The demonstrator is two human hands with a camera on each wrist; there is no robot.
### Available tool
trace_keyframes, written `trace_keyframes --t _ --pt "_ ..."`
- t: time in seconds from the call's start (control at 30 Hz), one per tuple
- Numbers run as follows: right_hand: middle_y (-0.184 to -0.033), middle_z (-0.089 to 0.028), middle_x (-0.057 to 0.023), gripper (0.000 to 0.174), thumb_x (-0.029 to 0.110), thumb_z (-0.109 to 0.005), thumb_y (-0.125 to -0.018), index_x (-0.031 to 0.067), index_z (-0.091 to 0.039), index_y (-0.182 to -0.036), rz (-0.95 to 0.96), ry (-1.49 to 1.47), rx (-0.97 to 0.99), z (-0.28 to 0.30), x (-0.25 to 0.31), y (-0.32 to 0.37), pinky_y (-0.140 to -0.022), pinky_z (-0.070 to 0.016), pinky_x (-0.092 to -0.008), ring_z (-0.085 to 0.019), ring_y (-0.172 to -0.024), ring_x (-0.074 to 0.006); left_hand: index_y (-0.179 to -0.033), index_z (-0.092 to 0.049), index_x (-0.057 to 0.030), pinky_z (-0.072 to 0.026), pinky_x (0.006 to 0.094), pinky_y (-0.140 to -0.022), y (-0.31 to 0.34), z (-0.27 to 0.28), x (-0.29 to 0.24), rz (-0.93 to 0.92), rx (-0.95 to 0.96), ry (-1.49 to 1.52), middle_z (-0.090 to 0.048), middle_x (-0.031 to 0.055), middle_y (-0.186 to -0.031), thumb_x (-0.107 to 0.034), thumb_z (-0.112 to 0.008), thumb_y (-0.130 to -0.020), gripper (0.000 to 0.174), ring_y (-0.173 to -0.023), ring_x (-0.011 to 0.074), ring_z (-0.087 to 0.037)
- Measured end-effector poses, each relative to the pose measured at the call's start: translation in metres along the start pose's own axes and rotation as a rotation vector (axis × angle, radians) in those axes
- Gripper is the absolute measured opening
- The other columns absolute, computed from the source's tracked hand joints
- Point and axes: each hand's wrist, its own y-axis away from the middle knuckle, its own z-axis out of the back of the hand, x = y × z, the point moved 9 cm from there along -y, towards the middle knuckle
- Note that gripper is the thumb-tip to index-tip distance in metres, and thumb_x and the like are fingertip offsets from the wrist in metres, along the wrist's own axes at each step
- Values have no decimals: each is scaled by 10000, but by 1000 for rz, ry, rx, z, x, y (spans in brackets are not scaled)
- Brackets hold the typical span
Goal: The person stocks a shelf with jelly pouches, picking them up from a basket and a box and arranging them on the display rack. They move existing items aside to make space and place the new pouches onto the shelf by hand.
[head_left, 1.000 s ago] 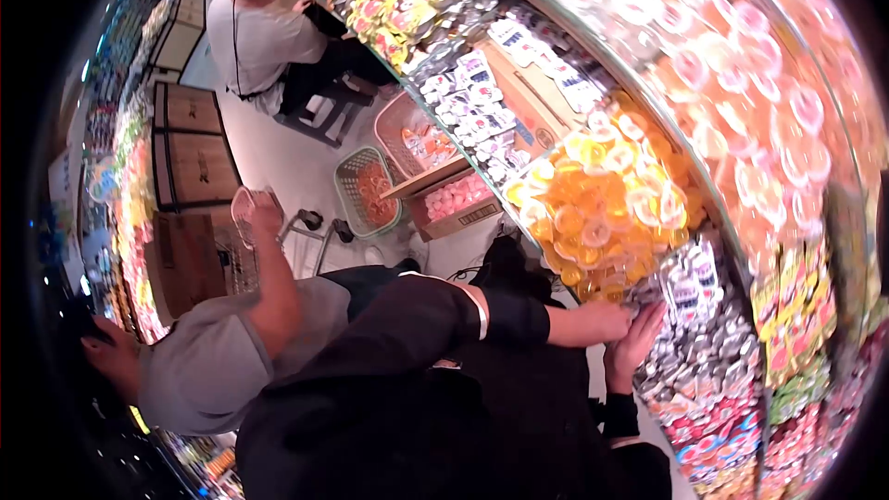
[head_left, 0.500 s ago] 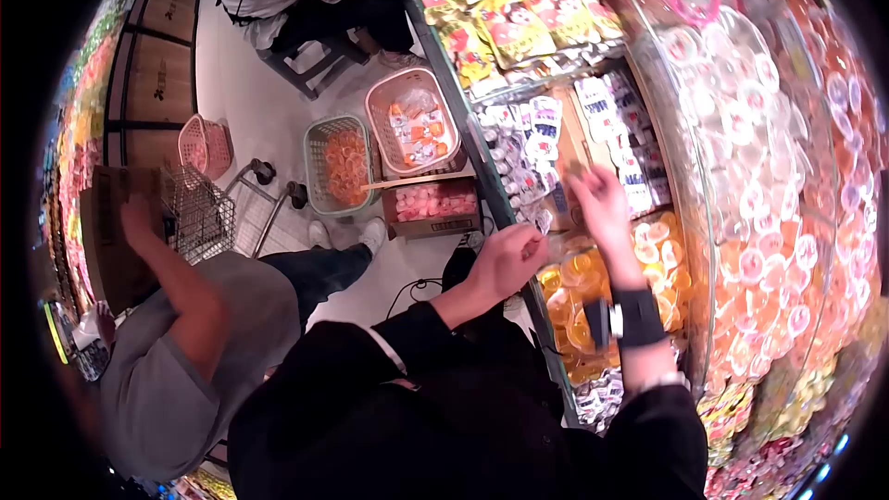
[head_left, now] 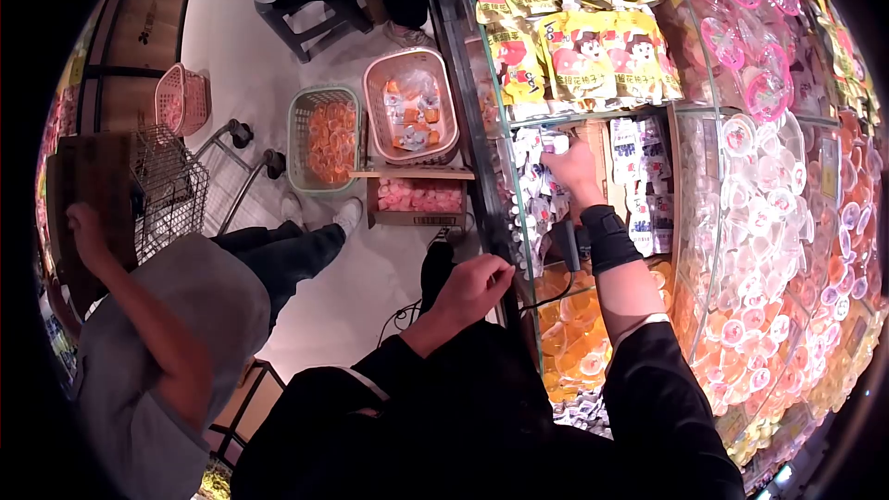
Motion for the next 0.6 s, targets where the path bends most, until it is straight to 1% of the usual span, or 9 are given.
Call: trace_keyframes --t 0.13,0.2,0.27,0.3,0.33,0.4,0.47,0.53,0.6 --pt "-936 -647 -239 560 334 -751 -602 -28 -637 -1014 14 -6 30 28 10 24 -771 -500 -395 -635 -885 -346 -803 -599 8 -415 286 -515 -22 17 -16 -68 -77 -35 -551 78 -675 -116 -649 -845 140 -531 165 -522" --pt "-933 -575 -187 482 302 -795 -604 -24 -619 -913 235 0 -192 58 14 56 -810 -464 -370 -566 -880 -328 -809 -598 -3 -421 313 -510 -33 26 -24 -57 -134 -6 -552 80 -671 -112 -640 -844 122 -534 194 -534" --pt "-885 -579 -162 433 198 -808 -633 -14 -541 -899 352 -152 -287 94 22 101 -745 -485 -354 -593 -807 -280 -948 -620 -8 -468 304 -605 -42 19 -17 51 -28 -10 -593 75 -769 -159 -683 -822 207 -663 175 -585" --pt "-875 -607 -139 422 184 -796 -681 -13 -505 -915 110 -405 -47 86 4 113 -632 -510 -311 -628 -721 -201 -1065 -587 -19 -476 291 -701 -47 16 -31 -53 -34 96 -600 80 -894 -145 -715 -791 327 -787 158 -590" --pt "-879 -626 -119 399 139 -765 -732 -11 -468 -953 147 -529 8 92 7 132 -558 -511 -263 -629 -668 -142 -1181 -554 -31 -484 277 -796 -50 15 -44 -155 -39 201 -608 85 -1020 -130 -747 -761 473 -910 141 -595" --pt "-890 -612 -89 358 77 -706 -783 -2 -437 -1007 46 -847 162 87 25 175 -616 -517 -250 -621 -750 -130 -1391 -338 -58 -362 325 -1014 -51 -18 -36 -4 223 608 -469 84 -1301 -117 -776 -703 818 -1209 183 -452" --pt "-987 -591 -72 275 81 -630 -853 6 -466 -1060 70 -1050 298 68 49 208 -801 -474 -265 -583 -913 -119 -1419 -275 -72 -489 309 -835 -39 -40 -49 168 462 939 -526 94 -1199 -175 -811 -672 926 -1008 198 -577" --pt "-1026 -594 -111 239 179 -576 -897 -1 -520 -1044 213 -770 349 60 62 226 -816 -464 -329 -600 -907 -204 -1419 -291 -99 -512 320 -799 -24 -40 -30 163 570 831 -567 78 -1119 -109 -792 -680 893 -944 194 -606" --pt "-1032 -591 -142 264 219 -557 -900 -9 -540 -1032 360 -587 324 63 69 231 -800 -459 -368 -595 -895 -262 -1408 -314 -113 -535 343 -762 7 -35 -16 466 708 866 -600 80 -1042 -64 -766 -692 848 -876 184 -631"
